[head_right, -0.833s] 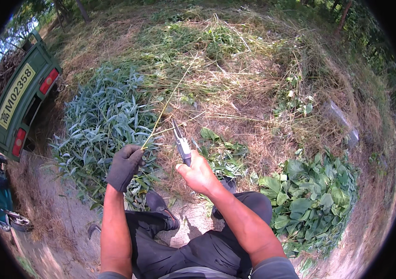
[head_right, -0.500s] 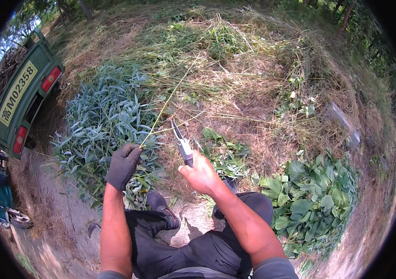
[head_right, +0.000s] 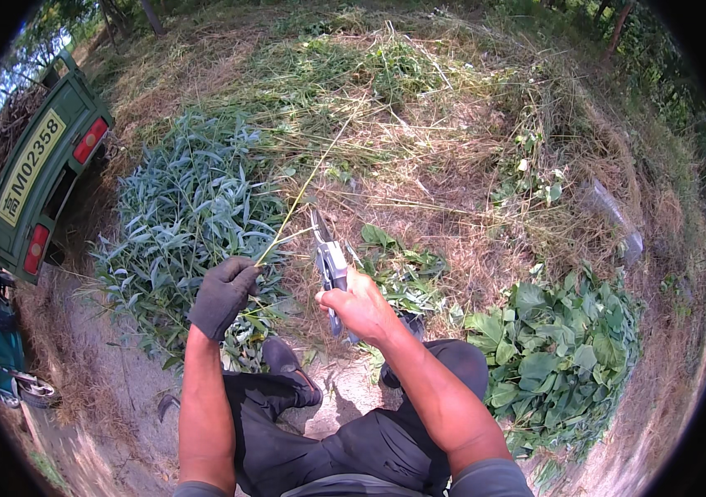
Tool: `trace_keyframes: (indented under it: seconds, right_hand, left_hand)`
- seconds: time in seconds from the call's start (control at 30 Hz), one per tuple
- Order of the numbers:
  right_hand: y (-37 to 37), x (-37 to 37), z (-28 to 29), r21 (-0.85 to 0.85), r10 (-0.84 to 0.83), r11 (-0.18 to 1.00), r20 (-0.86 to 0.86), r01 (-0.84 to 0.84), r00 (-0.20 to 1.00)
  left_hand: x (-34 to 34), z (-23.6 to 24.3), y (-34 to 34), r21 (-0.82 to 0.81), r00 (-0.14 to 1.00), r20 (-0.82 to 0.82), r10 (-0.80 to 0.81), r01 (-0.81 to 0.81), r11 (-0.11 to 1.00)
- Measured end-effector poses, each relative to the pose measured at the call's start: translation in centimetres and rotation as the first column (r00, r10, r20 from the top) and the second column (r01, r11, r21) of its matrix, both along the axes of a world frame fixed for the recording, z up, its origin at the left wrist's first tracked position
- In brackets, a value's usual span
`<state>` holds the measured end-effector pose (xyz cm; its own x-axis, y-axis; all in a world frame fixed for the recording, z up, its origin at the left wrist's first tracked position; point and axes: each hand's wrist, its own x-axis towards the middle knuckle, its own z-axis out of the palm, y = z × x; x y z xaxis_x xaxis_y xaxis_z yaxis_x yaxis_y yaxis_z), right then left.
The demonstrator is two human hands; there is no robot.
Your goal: The person sits on the ground and uses pruning shears to trim leaves and side branches from long plant stems. They handle each stem one at a time, cutting off unwanted parts and placing the trimmed stems aside.
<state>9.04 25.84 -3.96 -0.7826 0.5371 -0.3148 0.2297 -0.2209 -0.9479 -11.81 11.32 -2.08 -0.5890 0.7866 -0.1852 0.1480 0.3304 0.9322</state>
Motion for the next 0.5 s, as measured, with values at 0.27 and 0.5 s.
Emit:
trace_keyframes:
  seconds: [0.27, 0.5]
  right_hand:
    - [-0.7, 0.0, 1.5, 0.391, -0.069, 0.920, 0.242, -0.032, 0.968]
    - [-0.8, -0.1, 1.2, 0.333, 0.047, 0.936, 0.194, -0.111, 0.980]
  left_hand:
    - [-0.9, -1.3, -0.5, 0.031, 0.993, -0.110, 0.040, -0.036, 0.999]
    - [-1.5, -1.5, -0.6, 0.090, 0.983, -0.151, 0.103, -0.090, 0.992]
